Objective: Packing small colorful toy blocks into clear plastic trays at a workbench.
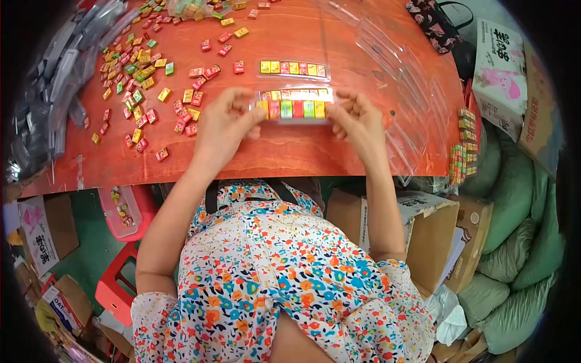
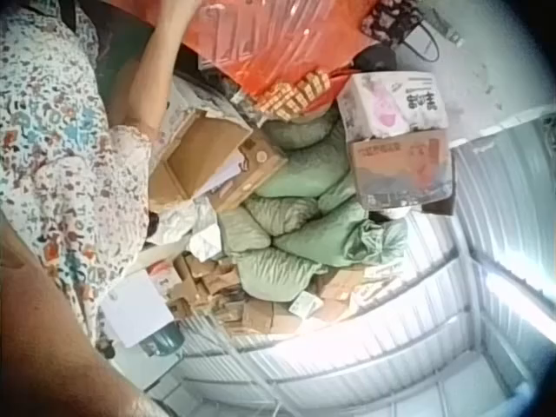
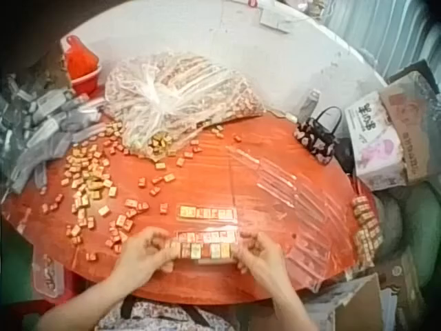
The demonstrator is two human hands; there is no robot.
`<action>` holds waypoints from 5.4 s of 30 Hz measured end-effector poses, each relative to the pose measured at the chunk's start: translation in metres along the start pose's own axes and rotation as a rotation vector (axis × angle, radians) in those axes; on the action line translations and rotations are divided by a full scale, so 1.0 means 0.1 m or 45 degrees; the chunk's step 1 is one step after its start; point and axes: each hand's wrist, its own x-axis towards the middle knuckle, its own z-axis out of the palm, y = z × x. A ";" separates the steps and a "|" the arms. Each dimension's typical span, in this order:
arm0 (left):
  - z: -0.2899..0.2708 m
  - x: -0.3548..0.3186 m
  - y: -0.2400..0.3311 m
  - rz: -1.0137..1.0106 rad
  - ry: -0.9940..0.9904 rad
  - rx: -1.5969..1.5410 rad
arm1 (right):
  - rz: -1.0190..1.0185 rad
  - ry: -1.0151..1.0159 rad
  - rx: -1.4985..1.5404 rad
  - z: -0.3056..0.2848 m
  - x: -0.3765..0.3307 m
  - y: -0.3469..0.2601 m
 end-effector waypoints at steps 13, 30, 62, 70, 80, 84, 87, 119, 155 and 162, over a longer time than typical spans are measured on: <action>0.06 0.19 -0.06 0.031 0.017 0.303 | -0.031 0.049 -0.329 0.07 0.19 0.07; 0.13 1.09 0.15 1.269 -0.050 1.499 | -0.084 0.202 -0.211 0.18 0.80 0.08; 1.23 0.46 0.02 1.520 -0.812 1.064 | -0.098 1.478 1.017 -2.18 -1.63 1.36; 1.17 0.46 -0.20 1.461 -0.841 1.072 | -0.088 1.649 1.120 -2.49 -1.53 1.81; 1.14 0.43 -0.20 1.442 -0.821 1.106 | -0.031 1.518 1.214 -2.73 -1.01 1.83; 1.16 0.44 -0.20 1.448 -0.808 1.093 | -0.006 1.530 1.108 -2.91 -0.91 1.86; 1.19 0.45 -0.19 1.446 -0.814 1.102 | 0.071 1.486 1.092 -2.99 -0.95 1.77; 1.15 0.46 -0.24 1.455 -0.808 1.047 | -0.149 0.502 -1.461 -1.11 -0.37 0.96; -0.87 -0.46 -0.47 0.737 0.592 1.473 | -1.360 -0.441 -1.125 1.54 0.60 -0.28; -0.82 -0.47 -0.34 0.756 0.690 1.422 | -1.269 -0.296 -0.891 1.37 0.27 -0.24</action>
